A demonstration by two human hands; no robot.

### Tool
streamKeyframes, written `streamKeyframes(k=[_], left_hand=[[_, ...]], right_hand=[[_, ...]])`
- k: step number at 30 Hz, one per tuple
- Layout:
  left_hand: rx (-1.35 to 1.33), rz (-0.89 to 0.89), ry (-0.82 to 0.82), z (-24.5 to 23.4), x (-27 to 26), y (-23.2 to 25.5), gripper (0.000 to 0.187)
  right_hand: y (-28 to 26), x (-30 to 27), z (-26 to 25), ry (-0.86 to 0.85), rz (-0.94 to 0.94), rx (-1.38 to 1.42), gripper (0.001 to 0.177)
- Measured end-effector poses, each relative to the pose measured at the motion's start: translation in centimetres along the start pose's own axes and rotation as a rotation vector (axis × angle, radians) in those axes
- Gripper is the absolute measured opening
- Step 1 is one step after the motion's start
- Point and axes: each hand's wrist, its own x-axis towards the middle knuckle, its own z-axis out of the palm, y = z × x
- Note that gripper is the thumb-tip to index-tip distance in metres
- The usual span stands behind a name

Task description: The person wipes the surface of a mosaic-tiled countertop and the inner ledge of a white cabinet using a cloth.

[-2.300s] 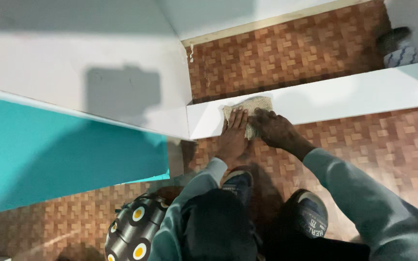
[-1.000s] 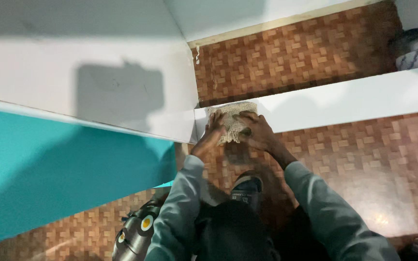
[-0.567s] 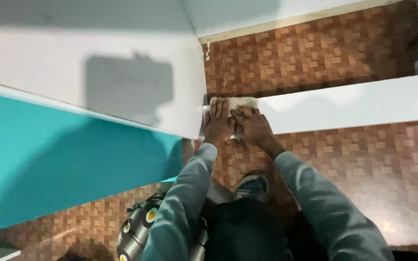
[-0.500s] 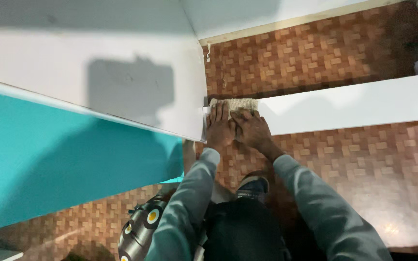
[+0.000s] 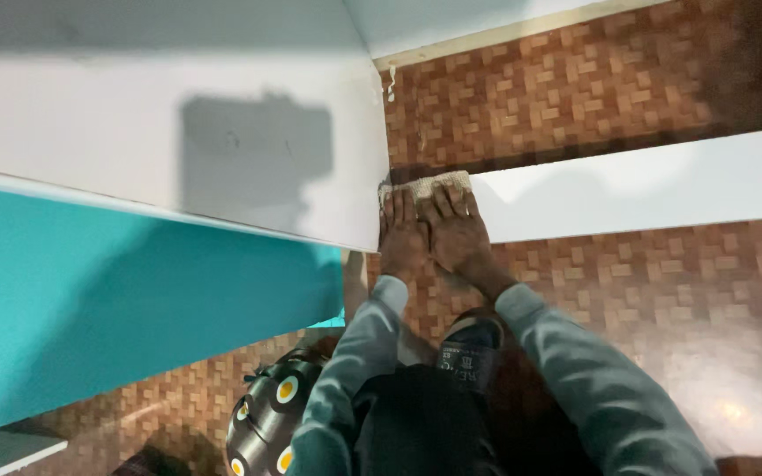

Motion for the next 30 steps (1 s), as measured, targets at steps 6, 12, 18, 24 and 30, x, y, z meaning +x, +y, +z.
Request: streamKeyframes(k=[6, 12, 18, 24, 30], left_hand=[[0.071, 0.041, 0.142, -0.6, 2.1, 0.5, 0.075], [0.039, 0.089, 0.143, -2.3, -0.2, 1.8, 0.081], [0.022, 0.106, 0.132, -1.8, -3.0, 2.1, 0.081], [0.106, 0.071, 0.035, -1.3, -4.4, 2.2, 0.077], [0.048, 0.071, -0.005, -1.1, -3.2, 1.8, 0.072]], right_hand=[[1.7, 1.3, 0.0, 0.097, -0.04, 0.191, 0.062], [1.8, 0.1, 0.7, 0.16, -0.075, 0.17, 0.063], [1.5, -2.8, 2.6, 0.183, -0.096, 0.126, 0.066], [1.2, -4.1, 3.9, 0.161, -0.074, 0.152, 0.064], [1.6, -2.7, 3.3, 0.122, -0.019, 0.171, 0.061]])
